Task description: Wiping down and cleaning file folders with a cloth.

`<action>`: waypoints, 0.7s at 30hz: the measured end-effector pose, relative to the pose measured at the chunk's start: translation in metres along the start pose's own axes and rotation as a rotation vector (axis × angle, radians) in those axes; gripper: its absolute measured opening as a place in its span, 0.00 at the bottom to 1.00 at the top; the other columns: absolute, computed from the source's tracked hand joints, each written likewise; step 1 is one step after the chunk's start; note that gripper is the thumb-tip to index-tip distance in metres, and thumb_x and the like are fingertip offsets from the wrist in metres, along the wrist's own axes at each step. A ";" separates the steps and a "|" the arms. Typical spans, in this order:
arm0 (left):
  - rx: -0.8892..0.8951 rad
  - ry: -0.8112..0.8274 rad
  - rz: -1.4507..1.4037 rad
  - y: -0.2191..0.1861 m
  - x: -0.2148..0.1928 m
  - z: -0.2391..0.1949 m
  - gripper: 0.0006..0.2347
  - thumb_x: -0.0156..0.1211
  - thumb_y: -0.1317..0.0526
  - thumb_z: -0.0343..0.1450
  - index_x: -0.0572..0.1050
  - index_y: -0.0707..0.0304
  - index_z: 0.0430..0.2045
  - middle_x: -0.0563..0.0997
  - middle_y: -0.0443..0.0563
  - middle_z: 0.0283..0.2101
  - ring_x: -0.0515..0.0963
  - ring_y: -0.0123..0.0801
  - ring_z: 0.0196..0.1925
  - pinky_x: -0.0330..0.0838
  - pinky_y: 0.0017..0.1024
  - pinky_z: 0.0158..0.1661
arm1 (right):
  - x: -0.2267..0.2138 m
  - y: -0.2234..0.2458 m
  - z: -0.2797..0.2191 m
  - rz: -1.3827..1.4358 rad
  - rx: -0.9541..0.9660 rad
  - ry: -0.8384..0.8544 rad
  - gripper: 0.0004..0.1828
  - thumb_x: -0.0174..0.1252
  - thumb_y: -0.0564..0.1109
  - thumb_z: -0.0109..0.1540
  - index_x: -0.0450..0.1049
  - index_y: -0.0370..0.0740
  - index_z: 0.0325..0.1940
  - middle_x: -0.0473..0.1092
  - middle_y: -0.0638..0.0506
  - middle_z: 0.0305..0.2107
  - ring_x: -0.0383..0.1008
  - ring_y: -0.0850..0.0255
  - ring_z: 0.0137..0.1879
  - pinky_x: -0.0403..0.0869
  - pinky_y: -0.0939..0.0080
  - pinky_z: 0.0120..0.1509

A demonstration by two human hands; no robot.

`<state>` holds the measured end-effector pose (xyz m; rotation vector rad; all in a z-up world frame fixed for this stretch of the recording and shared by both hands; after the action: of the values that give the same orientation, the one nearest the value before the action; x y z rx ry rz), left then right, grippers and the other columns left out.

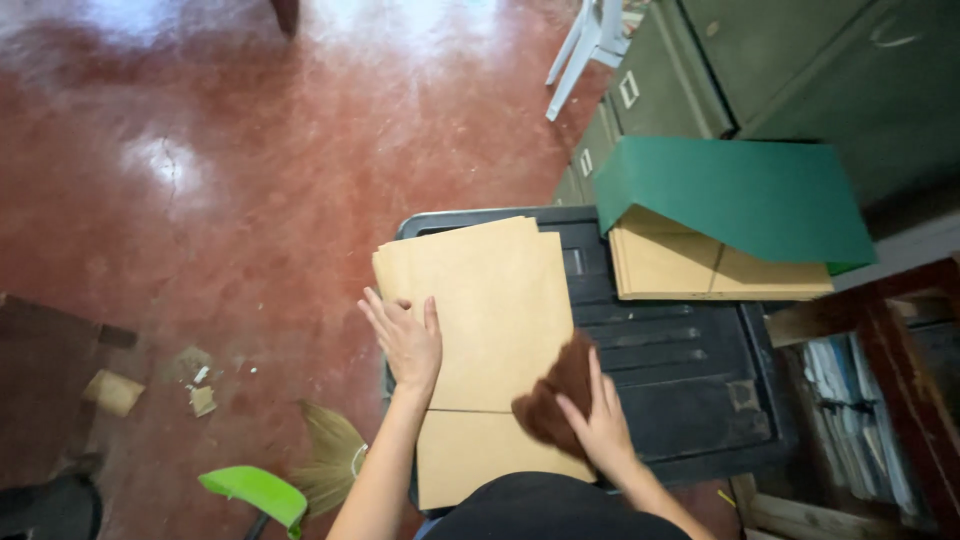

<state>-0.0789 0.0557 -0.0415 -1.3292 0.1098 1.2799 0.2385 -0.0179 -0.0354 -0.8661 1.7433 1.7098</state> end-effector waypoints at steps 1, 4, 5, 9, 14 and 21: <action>0.021 -0.004 0.099 -0.001 0.002 -0.003 0.23 0.52 0.45 0.76 0.68 0.72 0.48 0.51 0.76 0.75 0.50 0.67 0.77 0.61 0.54 0.65 | -0.004 -0.001 -0.014 0.054 0.119 0.059 0.53 0.55 0.66 0.61 0.37 0.59 0.83 0.62 0.42 0.60 0.66 0.45 0.65 0.66 0.49 0.66; 0.034 0.041 0.241 -0.012 0.008 -0.013 0.28 0.50 0.41 0.76 0.70 0.74 0.52 0.49 0.74 0.76 0.45 0.65 0.79 0.58 0.57 0.66 | -0.016 0.004 -0.028 0.158 0.222 0.065 0.51 0.58 0.63 0.60 0.41 0.61 0.82 0.56 0.48 0.70 0.59 0.50 0.74 0.65 0.50 0.70; 0.018 0.082 0.287 -0.016 0.009 -0.015 0.29 0.49 0.39 0.75 0.71 0.72 0.50 0.47 0.74 0.77 0.41 0.66 0.79 0.53 0.62 0.68 | -0.020 0.009 -0.027 0.206 0.198 0.019 0.49 0.61 0.59 0.59 0.46 0.57 0.81 0.52 0.49 0.76 0.54 0.50 0.79 0.62 0.51 0.75; 0.118 0.009 0.446 -0.035 0.011 -0.030 0.30 0.46 0.36 0.74 0.72 0.69 0.49 0.57 0.74 0.74 0.47 0.63 0.79 0.51 0.64 0.68 | -0.057 0.043 -0.029 0.377 0.243 -0.089 0.47 0.67 0.50 0.56 0.56 0.54 0.78 0.59 0.53 0.73 0.59 0.56 0.77 0.62 0.57 0.75; -0.058 0.436 -0.036 -0.071 -0.010 -0.027 0.22 0.40 0.41 0.75 0.73 0.60 0.43 0.36 0.71 0.78 0.28 0.59 0.80 0.23 0.67 0.69 | -0.126 0.044 -0.022 0.420 0.003 -0.395 0.38 0.67 0.39 0.54 0.67 0.43 0.69 0.65 0.47 0.68 0.63 0.55 0.74 0.60 0.53 0.79; -0.176 0.521 -0.826 -0.087 -0.025 0.013 0.26 0.42 0.45 0.76 0.66 0.66 0.61 0.70 0.60 0.68 0.65 0.39 0.73 0.53 0.35 0.71 | -0.205 0.127 -0.043 0.231 -0.348 -0.721 0.35 0.67 0.32 0.59 0.65 0.32 0.70 0.65 0.40 0.65 0.66 0.52 0.71 0.65 0.56 0.79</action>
<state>-0.0336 0.0738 0.0360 -1.5940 -0.1831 0.2413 0.2763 -0.0477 0.2047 -0.1163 1.1025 2.1588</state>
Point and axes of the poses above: each hand's wrist, its own z-axis towards the middle knuckle, its own x-axis out of the palm, y = z × x, the point moved 2 cm from there along z, towards the middle knuckle
